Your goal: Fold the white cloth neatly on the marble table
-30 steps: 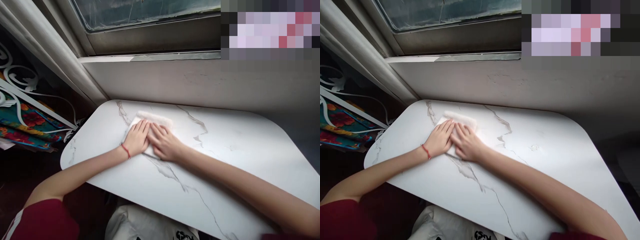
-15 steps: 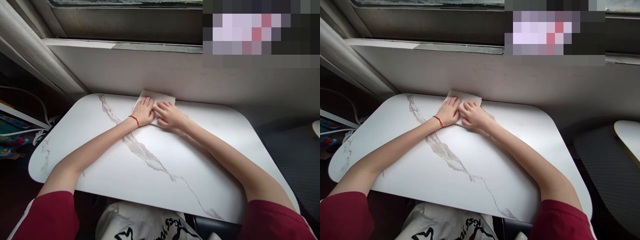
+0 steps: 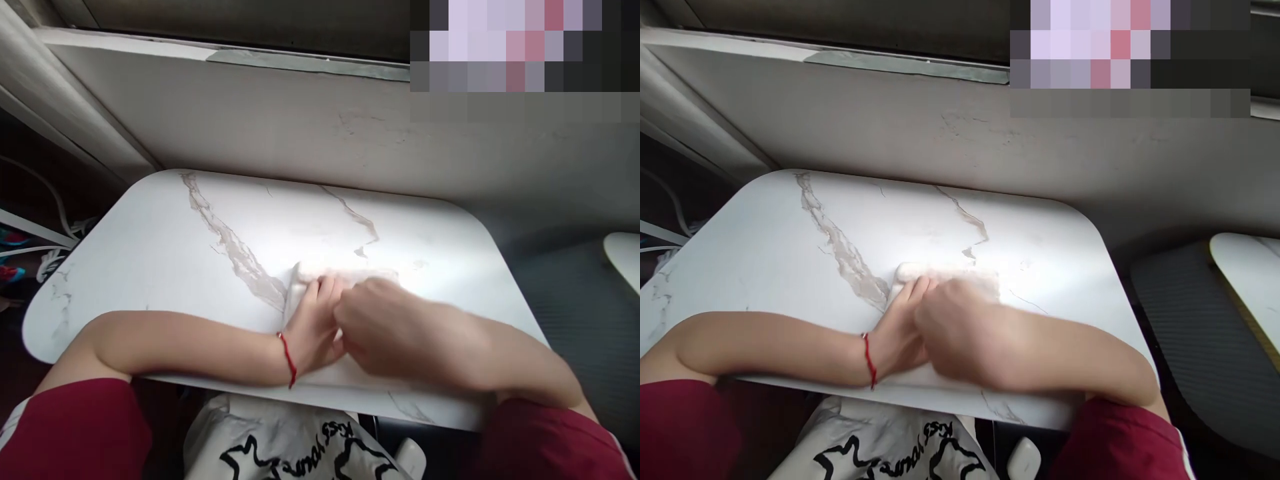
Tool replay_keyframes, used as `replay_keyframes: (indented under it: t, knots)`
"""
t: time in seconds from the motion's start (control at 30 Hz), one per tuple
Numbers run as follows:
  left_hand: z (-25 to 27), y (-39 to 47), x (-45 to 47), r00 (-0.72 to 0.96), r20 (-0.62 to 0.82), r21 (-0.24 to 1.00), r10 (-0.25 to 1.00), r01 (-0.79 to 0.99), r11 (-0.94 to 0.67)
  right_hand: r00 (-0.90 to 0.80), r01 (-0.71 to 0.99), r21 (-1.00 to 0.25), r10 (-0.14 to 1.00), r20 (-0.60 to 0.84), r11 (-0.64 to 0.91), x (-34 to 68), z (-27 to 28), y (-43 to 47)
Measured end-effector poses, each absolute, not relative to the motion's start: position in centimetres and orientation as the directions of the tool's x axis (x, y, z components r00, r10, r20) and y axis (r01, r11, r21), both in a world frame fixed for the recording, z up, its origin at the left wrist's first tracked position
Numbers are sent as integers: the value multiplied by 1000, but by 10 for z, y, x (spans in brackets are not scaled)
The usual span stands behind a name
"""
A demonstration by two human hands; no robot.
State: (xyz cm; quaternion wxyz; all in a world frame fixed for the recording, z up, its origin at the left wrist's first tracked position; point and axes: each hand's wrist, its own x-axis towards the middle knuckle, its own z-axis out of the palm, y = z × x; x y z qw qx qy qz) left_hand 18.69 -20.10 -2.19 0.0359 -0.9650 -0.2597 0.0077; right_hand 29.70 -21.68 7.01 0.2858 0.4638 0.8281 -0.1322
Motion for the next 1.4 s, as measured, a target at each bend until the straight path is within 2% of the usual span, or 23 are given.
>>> replay_keyframes:
  t: [0.07, 0.13, 0.37, 0.53, 0.6, 0.67, 0.8, 0.9, 1.03, 1.23, 1.4]
  knots:
    - [-24, -216, 180, 869, 47, -168, 493, 494, -853, -486, 809, 44, 709, -511, 586, 289, 54, -240]
    - [-29, -219, 177, 872, 84, -183, 483, 490, -852, -485, 835, 66, 788, -379, 546, 284, 36, -254]
    - [-35, -154, 210, 856, 34, -27, 516, 517, -856, -247, 960, 105, 962, -115, 259, 294, 3, -211]
    - [-33, -80, 243, 798, 62, 26, 600, 600, -800, -45, 992, 120, 996, 80, 35, 320, -14, -137]
    - [-33, -56, 251, 748, 100, 41, 656, 656, -754, -71, 993, 101, 987, 143, 57, 335, -19, -112]
    - [-34, -40, 255, 677, 147, 68, 721, 721, -690, -158, 986, 76, 968, 193, 146, 353, -24, -93]
    - [-38, -29, 257, 600, 214, 146, 771, 761, -632, -286, 948, -62, 922, 261, 312, 387, -38, -73]
    - [-40, -31, 255, 588, 251, 183, 769, 751, -635, -315, 922, -129, 900, 302, 366, 397, -46, -69]
    - [-40, -32, 254, 578, 260, 192, 773, 754, -628, -303, 932, -101, 901, 310, 348, 397, -51, -67]
    - [-47, -27, 253, 581, 296, 192, 758, 742, -643, -195, 978, -15, 939, 282, 207, 397, -53, -68]
    - [-49, -28, 253, 556, 300, 172, 775, 768, -617, -193, 981, 18, 946, 260, 195, 396, -48, -73]
